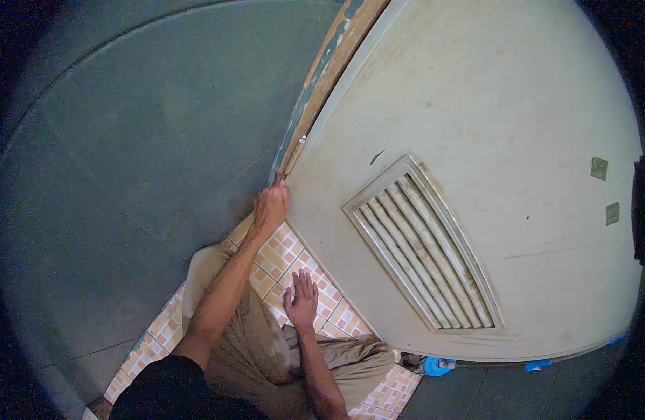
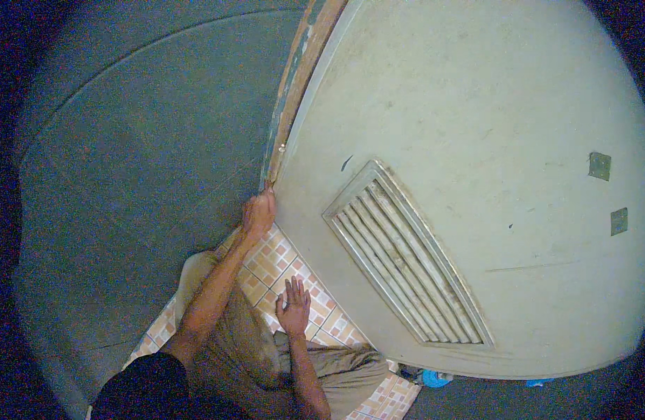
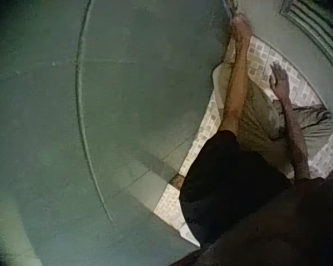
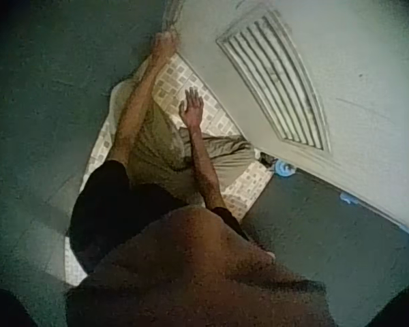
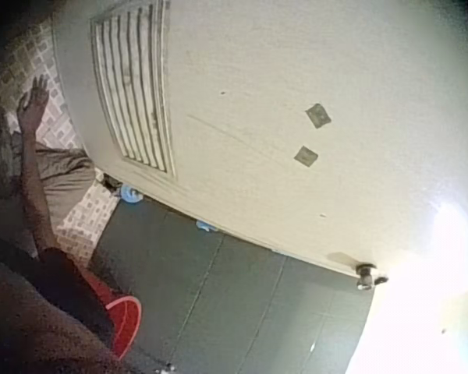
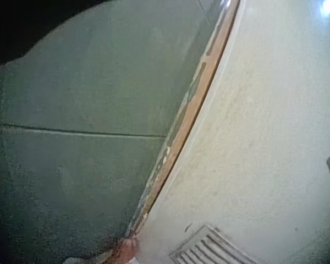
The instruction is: The person applies a substance into a gap along the vertical edge of a wooden door frame and presses the frame back against the wall using their fingers.
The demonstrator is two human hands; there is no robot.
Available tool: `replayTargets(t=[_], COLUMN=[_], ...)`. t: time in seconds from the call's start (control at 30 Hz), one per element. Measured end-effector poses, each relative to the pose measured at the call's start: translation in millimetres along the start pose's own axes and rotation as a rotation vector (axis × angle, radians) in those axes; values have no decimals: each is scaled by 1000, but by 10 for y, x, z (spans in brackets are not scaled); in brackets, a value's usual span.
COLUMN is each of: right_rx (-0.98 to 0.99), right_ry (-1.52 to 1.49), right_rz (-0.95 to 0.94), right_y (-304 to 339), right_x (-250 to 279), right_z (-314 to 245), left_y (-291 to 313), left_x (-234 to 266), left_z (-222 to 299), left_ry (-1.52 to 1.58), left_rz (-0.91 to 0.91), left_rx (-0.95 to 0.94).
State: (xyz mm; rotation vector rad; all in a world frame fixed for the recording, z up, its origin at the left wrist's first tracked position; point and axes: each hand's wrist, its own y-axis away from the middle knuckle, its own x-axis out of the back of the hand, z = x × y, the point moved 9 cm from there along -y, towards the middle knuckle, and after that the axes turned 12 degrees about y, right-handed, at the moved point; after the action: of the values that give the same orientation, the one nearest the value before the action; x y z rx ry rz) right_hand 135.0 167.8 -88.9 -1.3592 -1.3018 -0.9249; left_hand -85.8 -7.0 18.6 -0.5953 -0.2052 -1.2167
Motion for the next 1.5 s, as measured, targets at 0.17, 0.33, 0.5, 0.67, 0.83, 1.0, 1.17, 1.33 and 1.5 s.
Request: replayTargets(t=[0.17, 0.33, 0.5, 0.67, 0.83, 1.0, 1.17, 1.33, 1.5], right_rx=[5, 14, 11, 9, 7, 0, -10, 5, 0], right_ry=[-13, 2, -4, -17, -3, 0, -13, -30, -19], right_rz=[1, 2, 15, -9, -9, -3, -5, -1, -3], right_y=[-14, -15, -7, 1, -10, 1, 2, -22, 1], right_x=[-4, -7, -24, -40, -23, -24, -16, -17, 0], right_z=[-73, -67, -29, -54, -79, -21, -7, -84, -1], left_y=[5, -9, -11, 29, -11, -21, 10, 41, 29], left_x=[-184, -73, 73, 104, -10, 131, -46, -194, -85], left_z=[-361, -189, 107, 27, -119, 203, -41, -474, -48], left_ry=[-83, -50, -10, -59, -43, 30, -23, -50, -13], left_rz=[-133, -113, -30, 52, -78, 16, -52, -54, -105], left_rx=[70, 85, -34, -91, 9, -72, 14, 113, 72])
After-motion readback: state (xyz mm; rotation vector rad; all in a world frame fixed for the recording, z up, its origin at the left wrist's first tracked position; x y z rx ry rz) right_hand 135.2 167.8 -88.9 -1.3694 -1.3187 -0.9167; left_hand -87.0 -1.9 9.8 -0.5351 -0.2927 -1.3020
